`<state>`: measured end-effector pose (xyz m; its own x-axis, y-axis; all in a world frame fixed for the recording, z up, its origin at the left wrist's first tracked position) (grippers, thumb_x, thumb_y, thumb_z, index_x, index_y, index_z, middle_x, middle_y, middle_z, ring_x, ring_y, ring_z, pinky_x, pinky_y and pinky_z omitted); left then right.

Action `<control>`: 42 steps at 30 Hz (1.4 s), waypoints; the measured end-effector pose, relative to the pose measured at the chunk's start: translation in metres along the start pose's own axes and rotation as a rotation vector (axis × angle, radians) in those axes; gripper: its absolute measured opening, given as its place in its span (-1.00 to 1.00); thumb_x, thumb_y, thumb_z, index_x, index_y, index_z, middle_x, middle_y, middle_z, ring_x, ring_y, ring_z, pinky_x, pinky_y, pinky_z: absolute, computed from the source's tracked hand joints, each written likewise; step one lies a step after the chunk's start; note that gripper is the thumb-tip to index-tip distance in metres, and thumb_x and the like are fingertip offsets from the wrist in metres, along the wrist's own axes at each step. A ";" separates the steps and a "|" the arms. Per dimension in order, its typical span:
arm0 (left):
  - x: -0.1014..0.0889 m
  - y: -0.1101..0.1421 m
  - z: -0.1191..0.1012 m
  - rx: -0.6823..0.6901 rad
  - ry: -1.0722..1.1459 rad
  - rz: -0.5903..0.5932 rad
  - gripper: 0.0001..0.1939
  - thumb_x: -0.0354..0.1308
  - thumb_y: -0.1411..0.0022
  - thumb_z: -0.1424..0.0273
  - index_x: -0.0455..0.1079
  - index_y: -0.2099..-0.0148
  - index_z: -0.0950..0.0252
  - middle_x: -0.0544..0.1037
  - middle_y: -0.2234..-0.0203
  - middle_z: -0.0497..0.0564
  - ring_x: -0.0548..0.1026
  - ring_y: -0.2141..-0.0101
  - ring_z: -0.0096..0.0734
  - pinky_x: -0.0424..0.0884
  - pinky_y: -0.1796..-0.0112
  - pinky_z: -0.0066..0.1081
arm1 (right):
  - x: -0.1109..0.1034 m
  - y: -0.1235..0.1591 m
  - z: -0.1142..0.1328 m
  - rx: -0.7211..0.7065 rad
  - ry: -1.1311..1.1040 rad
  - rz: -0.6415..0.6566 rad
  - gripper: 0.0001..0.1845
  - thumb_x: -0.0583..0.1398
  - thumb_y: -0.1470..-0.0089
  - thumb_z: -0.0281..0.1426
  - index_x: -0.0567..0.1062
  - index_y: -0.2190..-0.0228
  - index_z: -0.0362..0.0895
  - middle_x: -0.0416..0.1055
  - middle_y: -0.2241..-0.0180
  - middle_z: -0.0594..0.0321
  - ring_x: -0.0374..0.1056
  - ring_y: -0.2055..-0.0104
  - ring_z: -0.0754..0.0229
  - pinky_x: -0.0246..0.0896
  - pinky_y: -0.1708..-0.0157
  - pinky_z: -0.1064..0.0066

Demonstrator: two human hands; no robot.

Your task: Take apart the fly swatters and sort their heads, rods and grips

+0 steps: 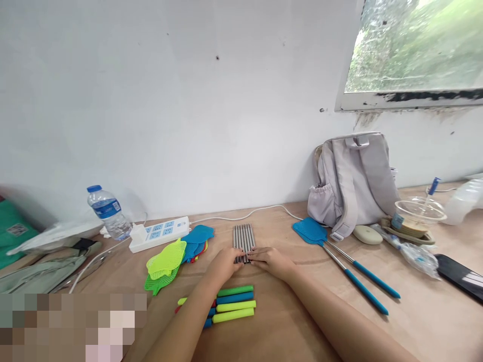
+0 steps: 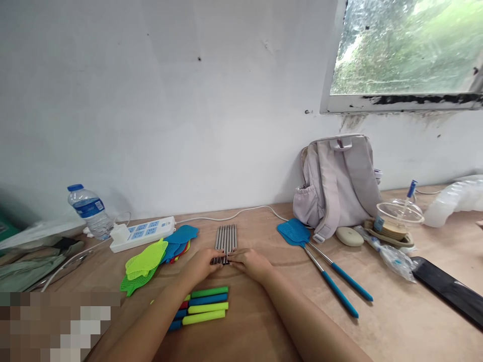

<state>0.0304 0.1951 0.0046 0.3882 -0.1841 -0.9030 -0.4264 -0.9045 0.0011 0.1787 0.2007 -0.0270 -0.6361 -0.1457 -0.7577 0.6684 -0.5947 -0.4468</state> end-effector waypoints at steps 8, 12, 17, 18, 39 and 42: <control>-0.001 0.001 -0.002 0.020 -0.031 -0.037 -0.67 0.17 -0.01 0.49 0.45 0.11 0.26 0.48 0.07 0.05 0.39 0.05 -0.28 0.21 0.01 -0.41 | -0.004 -0.001 0.002 -0.023 -0.024 -0.040 -0.72 0.14 -0.09 -0.42 0.48 0.13 -0.12 0.47 0.13 0.11 0.34 0.05 0.12 0.18 -0.02 0.24; -0.006 0.002 -0.009 0.037 -0.061 -0.057 -0.69 0.19 0.03 0.49 0.46 0.16 0.21 0.52 0.15 0.00 0.42 0.10 -0.28 0.25 0.05 -0.41 | -0.008 0.000 0.004 -0.030 -0.042 -0.067 -0.71 0.17 -0.06 -0.38 0.48 0.13 -0.09 0.48 0.15 0.13 0.35 0.07 0.12 0.21 0.02 0.25; -0.018 0.011 -0.018 -0.028 -0.097 -0.141 -0.69 0.15 -0.01 0.48 0.44 0.14 0.24 0.50 0.12 0.02 0.40 0.09 -0.24 0.23 0.05 -0.35 | -0.013 0.001 0.005 0.003 -0.061 -0.136 -0.65 0.22 0.01 -0.33 0.46 0.13 -0.10 0.49 0.17 0.13 0.36 0.10 0.12 0.24 0.06 0.28; -0.021 0.014 -0.019 -0.046 -0.097 -0.158 -0.71 0.13 -0.03 0.47 0.45 0.14 0.24 0.50 0.14 0.02 0.41 0.10 -0.24 0.24 0.06 -0.35 | -0.014 0.001 0.004 0.018 -0.060 -0.159 -0.65 0.21 0.01 -0.34 0.46 0.13 -0.10 0.48 0.17 0.13 0.36 0.09 0.11 0.23 0.05 0.27; -0.134 0.101 -0.028 -0.347 -0.076 -0.495 -0.65 -0.08 -0.10 0.09 0.44 0.26 0.12 0.54 0.48 -0.11 0.44 0.49 -0.37 0.25 0.45 -0.46 | -0.129 0.196 -0.031 0.806 0.707 -0.504 -0.73 0.05 0.03 -0.32 0.45 0.29 -0.12 0.43 0.29 0.09 0.35 0.22 -0.03 0.23 0.23 0.16; -0.135 0.104 -0.030 -0.362 -0.082 -0.488 -0.67 -0.08 -0.10 0.10 0.44 0.30 0.10 0.52 0.51 -0.13 0.42 0.54 -0.40 0.22 0.50 -0.47 | -0.136 0.212 -0.050 0.912 0.636 -0.458 -0.74 0.04 0.03 -0.31 0.47 0.36 -0.13 0.44 0.37 0.08 0.37 0.30 -0.01 0.26 0.31 0.20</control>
<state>-0.0421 0.1141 0.1394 0.3988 0.3016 -0.8660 0.0950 -0.9529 -0.2881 0.4264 0.1340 -0.0424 -0.2678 0.4888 -0.8303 -0.2517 -0.8673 -0.4294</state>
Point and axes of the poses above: each hand's wrist, its own y-axis away from the middle knuckle, its own x-axis out of the palm, z = x × y, the point moved 4 cm from there along -y, towards the middle knuckle
